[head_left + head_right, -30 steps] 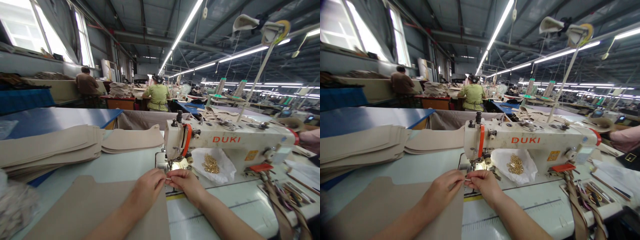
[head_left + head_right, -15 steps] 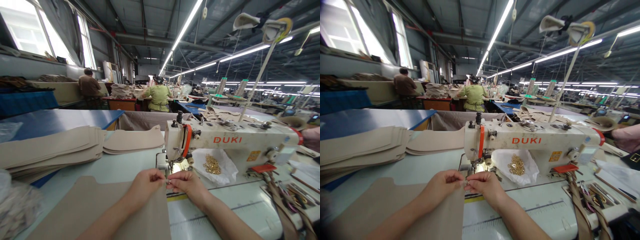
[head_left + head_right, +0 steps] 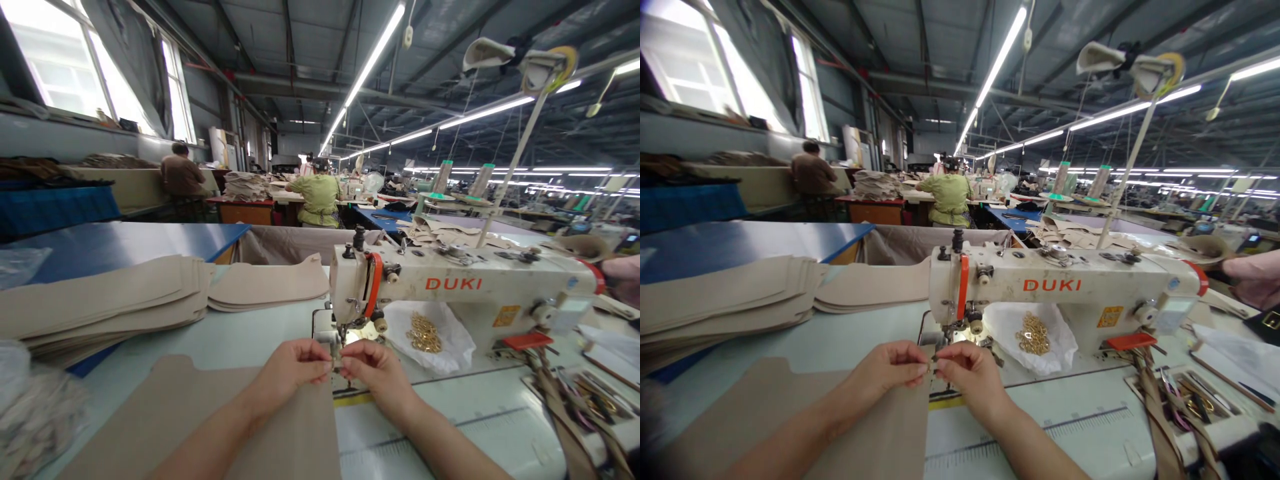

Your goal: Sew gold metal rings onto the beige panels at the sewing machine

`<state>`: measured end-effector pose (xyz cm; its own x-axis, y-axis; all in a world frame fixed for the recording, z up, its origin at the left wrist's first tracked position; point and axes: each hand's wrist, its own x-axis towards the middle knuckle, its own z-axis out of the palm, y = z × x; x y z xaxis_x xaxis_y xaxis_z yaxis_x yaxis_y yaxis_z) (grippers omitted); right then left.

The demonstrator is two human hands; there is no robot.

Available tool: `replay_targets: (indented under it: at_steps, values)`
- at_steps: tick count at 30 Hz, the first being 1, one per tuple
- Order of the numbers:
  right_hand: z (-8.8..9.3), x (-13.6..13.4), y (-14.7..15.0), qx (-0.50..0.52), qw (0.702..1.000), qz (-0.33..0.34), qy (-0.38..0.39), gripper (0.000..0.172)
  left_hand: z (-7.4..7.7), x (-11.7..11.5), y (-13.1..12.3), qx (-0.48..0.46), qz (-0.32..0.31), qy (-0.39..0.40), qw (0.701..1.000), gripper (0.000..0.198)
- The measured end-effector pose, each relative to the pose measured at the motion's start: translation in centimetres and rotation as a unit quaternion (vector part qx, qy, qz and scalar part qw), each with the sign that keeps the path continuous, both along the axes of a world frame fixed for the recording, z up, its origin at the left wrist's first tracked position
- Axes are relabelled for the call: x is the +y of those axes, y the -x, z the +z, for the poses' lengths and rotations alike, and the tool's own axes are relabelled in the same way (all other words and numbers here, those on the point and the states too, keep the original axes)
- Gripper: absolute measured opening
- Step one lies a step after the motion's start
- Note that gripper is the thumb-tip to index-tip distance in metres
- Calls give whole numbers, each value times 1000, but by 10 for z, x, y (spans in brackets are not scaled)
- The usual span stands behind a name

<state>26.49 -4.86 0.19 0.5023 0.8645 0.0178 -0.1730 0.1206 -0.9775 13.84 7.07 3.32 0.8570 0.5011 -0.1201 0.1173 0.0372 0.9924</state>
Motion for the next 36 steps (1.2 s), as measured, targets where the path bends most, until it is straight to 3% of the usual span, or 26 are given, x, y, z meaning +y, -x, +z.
replay_targets:
  at_steps: [7, 13, 16, 27, 33, 36]
  values:
    - [-2, 10, 3, -27, 999, 16, 13, 33, -11, 2, -6, -16, 14, -10, 1000, 22]
    - [-1, 12, 4, 33, 999, 17, 12, 36, -5, -1, -2, 3, 70, 130, 989, 21]
    - [-1, 11, 5, 49, 999, 10, 12, 37, -2, -5, 1, 22, 34, 163, 986, 23]
    - [0, 6, 8, 29, 999, 36, 2, 35, -1, -10, -1, -2, -36, 95, 995, 23]
    - [1, 5, 7, 5, 999, 47, -8, 36, 2, -13, 0, -7, -18, 106, 994, 21]
    - [1, 4, 11, -14, 998, 56, -18, 34, 0, -12, -1, 1, -1, 67, 998, 17]
